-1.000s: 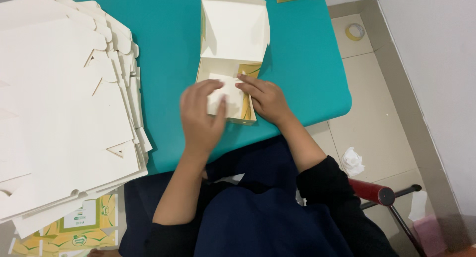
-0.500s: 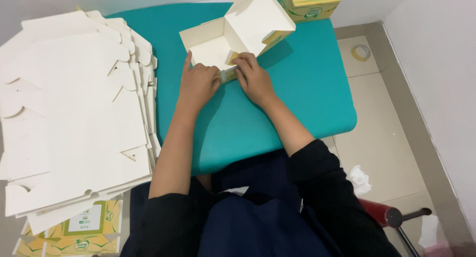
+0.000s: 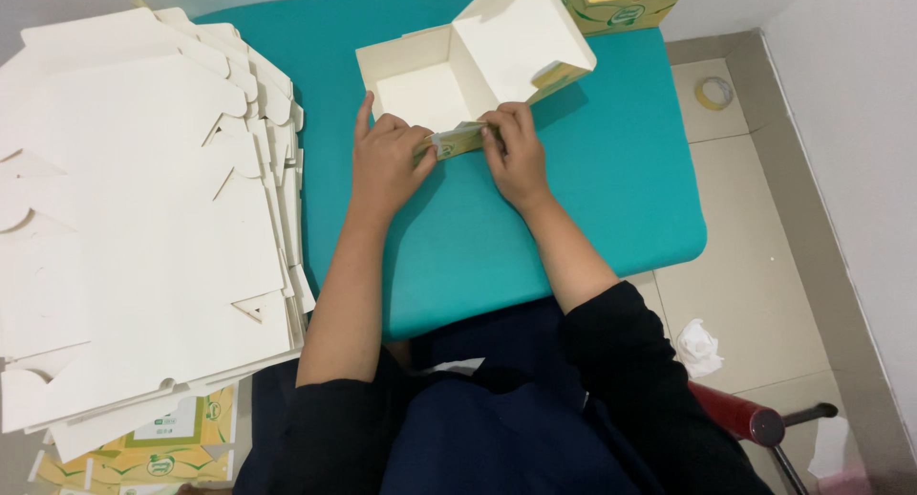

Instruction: The person assembles flat cardboard pieces into small rectangular boxes by folding the sides and tucking the flaps into slots. They repeat this process for multiple boxes, stacking the finished ones on the table.

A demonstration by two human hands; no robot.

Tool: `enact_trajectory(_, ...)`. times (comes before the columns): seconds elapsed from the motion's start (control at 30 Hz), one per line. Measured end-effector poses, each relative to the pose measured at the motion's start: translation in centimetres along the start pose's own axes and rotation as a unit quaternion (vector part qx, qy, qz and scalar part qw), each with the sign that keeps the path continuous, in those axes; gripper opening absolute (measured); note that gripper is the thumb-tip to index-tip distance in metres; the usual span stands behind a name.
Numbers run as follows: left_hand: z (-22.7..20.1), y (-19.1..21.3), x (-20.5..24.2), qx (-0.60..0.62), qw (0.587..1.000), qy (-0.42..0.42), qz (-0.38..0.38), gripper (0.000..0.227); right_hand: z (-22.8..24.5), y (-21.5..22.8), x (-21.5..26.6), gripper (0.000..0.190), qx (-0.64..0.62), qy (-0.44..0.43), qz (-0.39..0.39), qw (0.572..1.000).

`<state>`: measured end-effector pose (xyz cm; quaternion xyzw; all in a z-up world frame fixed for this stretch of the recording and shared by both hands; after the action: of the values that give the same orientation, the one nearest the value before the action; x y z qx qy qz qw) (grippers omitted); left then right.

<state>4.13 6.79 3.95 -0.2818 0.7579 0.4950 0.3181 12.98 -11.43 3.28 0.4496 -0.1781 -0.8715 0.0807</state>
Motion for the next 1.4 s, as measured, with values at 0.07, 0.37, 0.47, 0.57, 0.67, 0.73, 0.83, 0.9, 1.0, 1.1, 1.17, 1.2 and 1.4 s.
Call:
enact_trajectory(0.07, -0.3, 0.5, -0.2, 0.0, 1.0, 0.004, -0.008, 0.013, -0.6, 0.4, -0.2, 0.008, -0.036, -0.021, -0.021, 0.999)
enact_trajectory(0.37, 0.8, 0.5, 0.3, 0.0, 0.998, 0.054, -0.023, 0.014, -0.1, 1.2, -0.5, 0.013, -0.207, -0.056, -0.069, 0.974)
enact_trajectory(0.47, 1.0, 0.4, 0.4, -0.002, 0.998, 0.064, -0.025, 0.014, 0.0, 1.3, -0.6, 0.015, -0.228, -0.048, -0.075, 0.97)
enact_trajectory(0.57, 1.1, 0.3, 0.5, -0.005, 0.997, 0.065, -0.03, 0.014, 0.5, 1.3, -0.7, 0.017, -0.227, -0.031, -0.074, 0.971)
enact_trajectory(0.67, 0.3, 0.6, 0.2, -0.002, 0.998, 0.053, -0.032, 0.013, 1.0, 1.3, -0.6, 0.016, -0.179, -0.018, -0.062, 0.982)
enact_trajectory(0.73, -0.4, 0.9, -0.1, 0.0, 0.999, 0.039, -0.029, 0.014, 1.2, 1.2, -0.5, 0.015, -0.132, -0.016, -0.051, 0.99)
enact_trajectory(0.83, -1.1, 1.3, -0.5, 0.028, 0.999, 0.027, -0.019, 0.013, 2.1, 1.2, -0.7, 0.013, -0.022, 0.034, -0.036, 0.999)
enact_trajectory(0.9, -1.6, 1.7, -0.8, 0.072, 0.997, 0.017, 0.001, 0.023, 3.3, 1.2, -1.0, 0.009, 0.034, 0.049, -0.029, 0.998)
enact_trajectory(1.0, -2.2, 2.0, -1.2, 0.125, 0.992, 0.02, 0.025, 0.034, 2.4, 1.2, -0.6, 0.007, 0.068, 0.046, -0.04, 0.996)
enact_trajectory(1.1, -1.9, 1.8, -1.1, 0.132, 0.99, 0.024, 0.046, 0.037, 2.3, 1.1, -0.5, 0.009, 0.05, 0.038, -0.046, 0.997)
enact_trajectory(1.17, -2.0, 1.6, -1.0, 0.13, 0.99, 0.022, 0.045, 0.036, 1.8, 1.1, -0.2, 0.01, 0.039, 0.028, -0.052, 0.998)
enact_trajectory(1.2, -2.1, 1.6, -1.0, 0.127, 0.991, 0.02, 0.045, 0.036, 1.5, 1.2, -0.1, 0.01, 0.027, 0.019, -0.058, 0.998)
enact_trajectory(1.4, -1.4, 0.0, 0.0, 0.087, 0.996, 0.006, 0.03, 0.029, 3.5, 1.0, -0.8, 0.008, 0.06, 0.056, -0.01, 0.997)
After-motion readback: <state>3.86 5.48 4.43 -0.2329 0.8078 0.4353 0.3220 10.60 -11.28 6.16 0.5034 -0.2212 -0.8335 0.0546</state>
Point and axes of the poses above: each hand's wrist, its own x-axis away from the middle knuckle, its own y-axis out of the back of the hand, z = x × y, the point moved 4 cm from there along -x, towards the middle knuckle, and after that the axes turned 10 degrees about -z, right-handed, at the moved point
